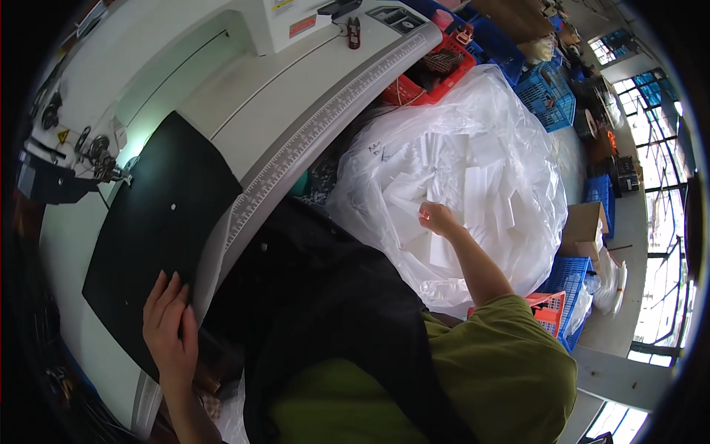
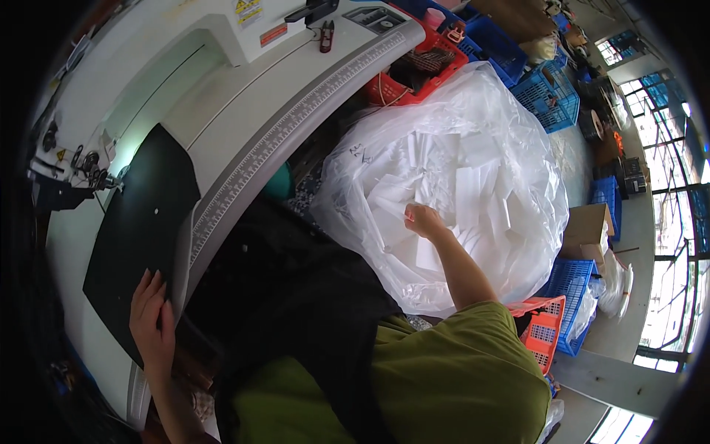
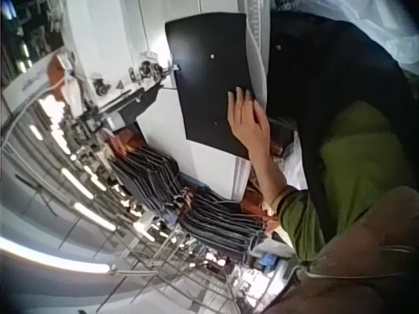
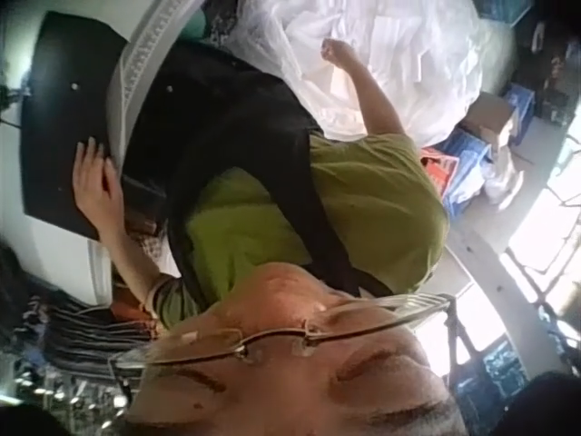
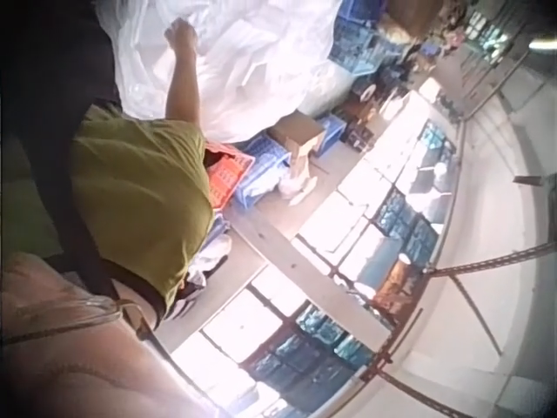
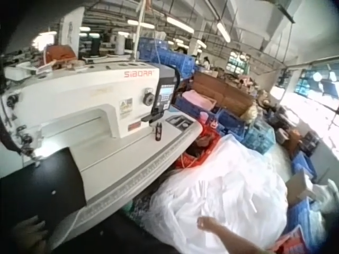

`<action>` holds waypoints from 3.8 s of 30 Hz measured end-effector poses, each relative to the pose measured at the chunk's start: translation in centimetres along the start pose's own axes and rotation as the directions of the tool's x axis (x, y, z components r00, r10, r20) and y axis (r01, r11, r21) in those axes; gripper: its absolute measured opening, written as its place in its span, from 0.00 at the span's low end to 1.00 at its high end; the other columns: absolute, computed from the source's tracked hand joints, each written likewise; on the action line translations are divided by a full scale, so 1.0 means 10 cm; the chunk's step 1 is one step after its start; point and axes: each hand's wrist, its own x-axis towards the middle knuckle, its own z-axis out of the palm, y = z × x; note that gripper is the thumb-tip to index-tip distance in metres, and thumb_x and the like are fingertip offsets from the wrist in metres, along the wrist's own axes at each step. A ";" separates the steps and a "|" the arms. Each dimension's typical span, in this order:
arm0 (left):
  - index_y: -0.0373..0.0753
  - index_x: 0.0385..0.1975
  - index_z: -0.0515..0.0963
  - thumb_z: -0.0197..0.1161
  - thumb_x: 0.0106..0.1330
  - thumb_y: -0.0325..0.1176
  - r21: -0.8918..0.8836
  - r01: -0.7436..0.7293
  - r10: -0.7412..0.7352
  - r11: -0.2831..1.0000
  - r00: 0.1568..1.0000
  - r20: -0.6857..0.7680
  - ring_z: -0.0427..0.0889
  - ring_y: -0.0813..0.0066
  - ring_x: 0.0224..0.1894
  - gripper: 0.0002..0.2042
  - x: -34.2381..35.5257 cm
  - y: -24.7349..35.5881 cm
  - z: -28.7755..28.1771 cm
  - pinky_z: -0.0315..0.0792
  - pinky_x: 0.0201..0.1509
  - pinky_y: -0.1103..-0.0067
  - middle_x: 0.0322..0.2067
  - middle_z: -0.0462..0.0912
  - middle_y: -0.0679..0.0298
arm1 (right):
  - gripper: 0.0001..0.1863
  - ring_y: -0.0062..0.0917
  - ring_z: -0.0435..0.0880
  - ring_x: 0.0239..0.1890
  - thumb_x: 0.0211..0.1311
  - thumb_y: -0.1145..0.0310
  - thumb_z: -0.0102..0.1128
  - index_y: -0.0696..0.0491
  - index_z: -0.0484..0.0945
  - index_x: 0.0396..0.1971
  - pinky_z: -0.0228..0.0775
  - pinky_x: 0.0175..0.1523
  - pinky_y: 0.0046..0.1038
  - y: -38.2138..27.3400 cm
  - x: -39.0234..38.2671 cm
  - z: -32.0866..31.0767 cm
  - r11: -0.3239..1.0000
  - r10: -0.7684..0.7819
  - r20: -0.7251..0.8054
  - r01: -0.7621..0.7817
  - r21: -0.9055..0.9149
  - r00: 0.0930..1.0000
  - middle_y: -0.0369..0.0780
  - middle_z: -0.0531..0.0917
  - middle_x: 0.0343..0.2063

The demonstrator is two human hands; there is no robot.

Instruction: Sewing together leather pieces and foam padding using an industrial sewing machine.

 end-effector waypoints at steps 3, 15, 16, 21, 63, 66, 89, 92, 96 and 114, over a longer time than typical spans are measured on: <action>0.31 0.45 0.84 0.61 0.63 0.21 0.002 -0.014 0.014 1.000 0.999 -0.043 0.76 0.54 0.66 0.12 0.02 0.03 0.01 0.69 0.68 0.66 0.56 0.84 0.57 | 0.11 0.38 0.84 0.33 0.56 0.62 0.69 0.53 0.80 0.29 0.74 0.43 0.37 -0.14 0.01 -0.03 0.999 -0.020 -0.059 0.022 0.044 0.998 0.39 0.86 0.29; 0.35 0.35 0.80 0.63 0.60 0.20 -0.206 -0.082 0.054 0.975 0.989 -0.136 0.78 0.55 0.61 0.06 0.05 -0.06 0.02 0.71 0.63 0.68 0.52 0.87 0.60 | 0.10 0.23 0.78 0.24 0.53 0.80 0.59 0.54 0.82 0.35 0.72 0.32 0.28 -0.79 -0.41 -1.33 0.880 0.123 -0.549 0.165 0.446 0.827 0.35 0.83 0.27; 0.35 0.35 0.80 0.63 0.60 0.20 -0.192 -0.060 0.033 0.980 0.989 -0.143 0.78 0.55 0.61 0.06 0.06 -0.05 0.03 0.71 0.63 0.68 0.52 0.87 0.60 | 0.10 0.23 0.78 0.24 0.53 0.80 0.59 0.54 0.82 0.35 0.72 0.32 0.28 -1.17 -0.54 -1.54 0.876 0.100 -0.543 0.186 0.446 0.834 0.35 0.83 0.27; 0.36 0.34 0.80 0.64 0.59 0.22 -0.190 -0.071 0.038 0.979 0.984 -0.175 0.79 0.58 0.60 0.05 0.05 -0.07 0.03 0.71 0.61 0.69 0.50 0.87 0.63 | 0.08 0.24 0.79 0.25 0.58 0.82 0.57 0.59 0.85 0.32 0.73 0.33 0.21 -2.14 -0.90 -2.27 0.384 -0.710 -0.565 0.903 0.190 0.421 0.43 0.83 0.29; 0.32 0.45 0.83 0.69 0.56 0.23 0.034 -0.059 0.067 0.998 0.918 -0.390 0.84 0.56 0.56 0.15 -0.22 -0.07 -0.03 0.78 0.60 0.66 0.52 0.86 0.59 | 0.14 0.35 0.85 0.33 0.59 0.70 0.58 0.52 0.82 0.45 0.73 0.30 0.35 -4.65 -0.76 -2.18 0.312 -0.858 0.337 0.915 -0.256 0.387 0.39 0.86 0.40; 0.32 0.45 0.83 0.69 0.56 0.23 0.024 -0.071 0.075 0.997 0.912 -0.402 0.84 0.56 0.57 0.15 -0.19 -0.05 -0.06 0.78 0.61 0.66 0.52 0.86 0.59 | 0.13 0.32 0.85 0.33 0.60 0.69 0.57 0.51 0.82 0.44 0.74 0.30 0.31 -4.49 -0.53 -1.80 0.205 -0.951 0.119 0.867 -0.455 0.287 0.39 0.86 0.40; 0.33 0.53 0.77 0.66 0.61 0.28 0.042 -0.034 0.049 0.999 0.889 -0.455 0.78 0.54 0.64 0.19 -0.45 -0.04 0.22 0.72 0.67 0.63 0.60 0.80 0.54 | 0.23 0.47 0.83 0.54 0.63 0.65 0.64 0.54 0.81 0.57 0.75 0.59 0.41 -4.04 0.00 -1.10 0.465 -0.860 -0.275 0.882 -0.073 0.431 0.48 0.83 0.55; 0.34 0.53 0.77 0.65 0.64 0.31 0.053 -0.021 0.046 0.998 0.843 -0.536 0.77 0.54 0.64 0.18 -0.73 0.09 0.51 0.71 0.68 0.62 0.61 0.78 0.54 | 0.24 0.53 0.83 0.53 0.68 0.62 0.58 0.57 0.77 0.60 0.74 0.56 0.42 -3.51 0.43 -0.92 0.463 -0.876 -0.330 0.807 -0.365 0.353 0.53 0.83 0.54; 0.36 0.55 0.76 0.62 0.67 0.30 -0.099 0.218 -0.237 0.971 0.811 -0.535 0.76 0.52 0.64 0.17 -1.72 0.05 1.04 0.71 0.67 0.62 0.61 0.77 0.53 | 0.22 0.55 0.83 0.48 0.74 0.59 0.51 0.60 0.79 0.55 0.75 0.50 0.44 -3.70 0.34 -0.91 0.545 -0.838 -0.262 0.712 -0.444 0.478 0.55 0.84 0.50; 0.42 0.53 0.80 0.52 0.70 0.35 -0.374 0.730 -0.616 -0.572 -0.684 -0.391 0.84 0.45 0.45 0.16 -6.49 -0.61 1.81 0.78 0.47 0.59 0.43 0.87 0.54 | 0.18 0.55 0.84 0.39 0.70 0.61 0.59 0.61 0.82 0.48 0.75 0.41 0.46 -3.71 0.55 -0.65 0.556 -0.828 -0.356 0.716 -0.423 0.433 0.56 0.85 0.46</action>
